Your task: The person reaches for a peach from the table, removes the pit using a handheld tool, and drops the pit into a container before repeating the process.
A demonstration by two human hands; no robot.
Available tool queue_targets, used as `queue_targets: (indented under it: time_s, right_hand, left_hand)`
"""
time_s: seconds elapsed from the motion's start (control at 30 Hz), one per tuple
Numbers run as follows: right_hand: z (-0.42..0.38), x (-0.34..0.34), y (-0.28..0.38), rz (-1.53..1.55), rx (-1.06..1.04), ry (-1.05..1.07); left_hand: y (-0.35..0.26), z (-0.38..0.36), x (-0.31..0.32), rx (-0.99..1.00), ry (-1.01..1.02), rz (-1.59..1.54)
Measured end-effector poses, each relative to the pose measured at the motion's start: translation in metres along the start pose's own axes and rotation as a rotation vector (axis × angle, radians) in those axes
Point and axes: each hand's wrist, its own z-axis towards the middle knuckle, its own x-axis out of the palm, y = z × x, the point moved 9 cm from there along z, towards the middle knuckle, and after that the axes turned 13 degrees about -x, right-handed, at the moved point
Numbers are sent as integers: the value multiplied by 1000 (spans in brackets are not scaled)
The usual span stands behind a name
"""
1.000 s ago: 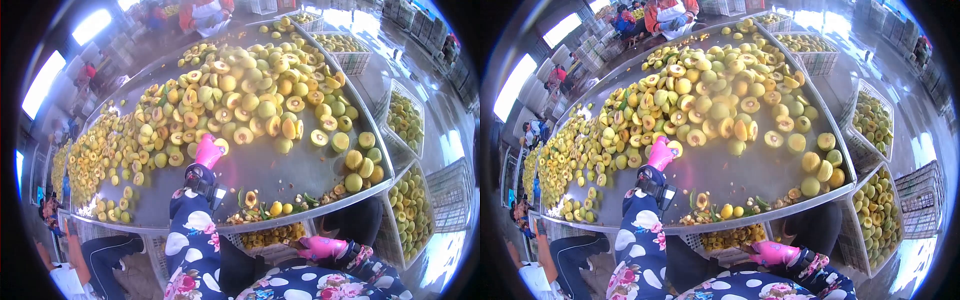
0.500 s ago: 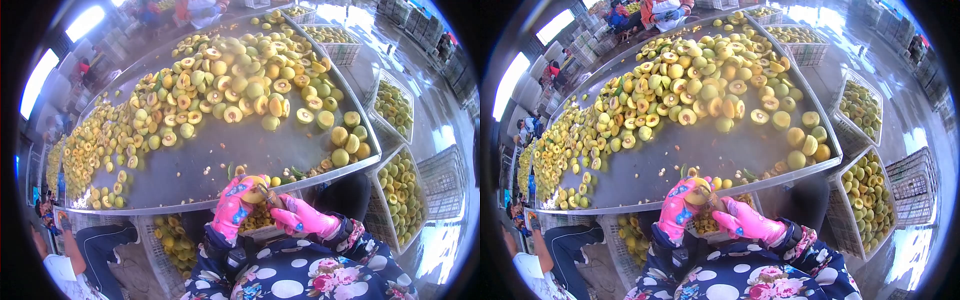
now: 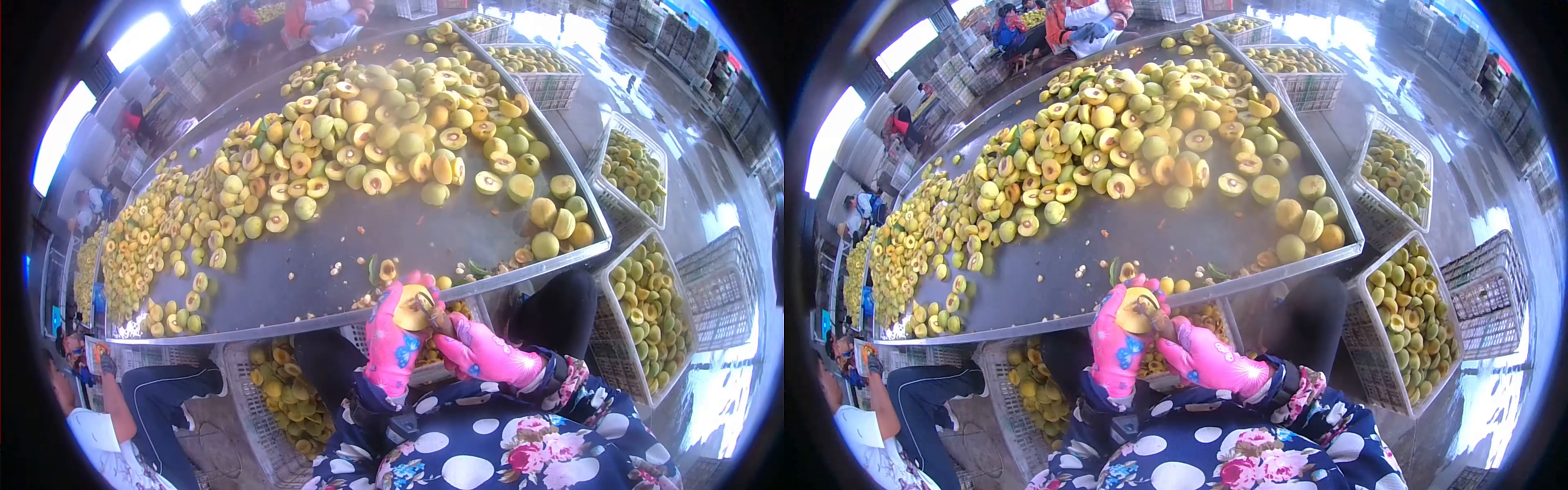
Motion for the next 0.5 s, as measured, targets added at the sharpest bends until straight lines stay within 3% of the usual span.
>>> queue_targets:
  time_s: [0.27, 0.5]
  right_hand:
    - [-4, 12, -7, -32, -26, 9]
    - [-5, 11, -7, -111, -16, 97]
  left_hand:
    - [11, -1, -7, 173, -101, 4]
    - [15, 3, -14, 124, -75, 108]
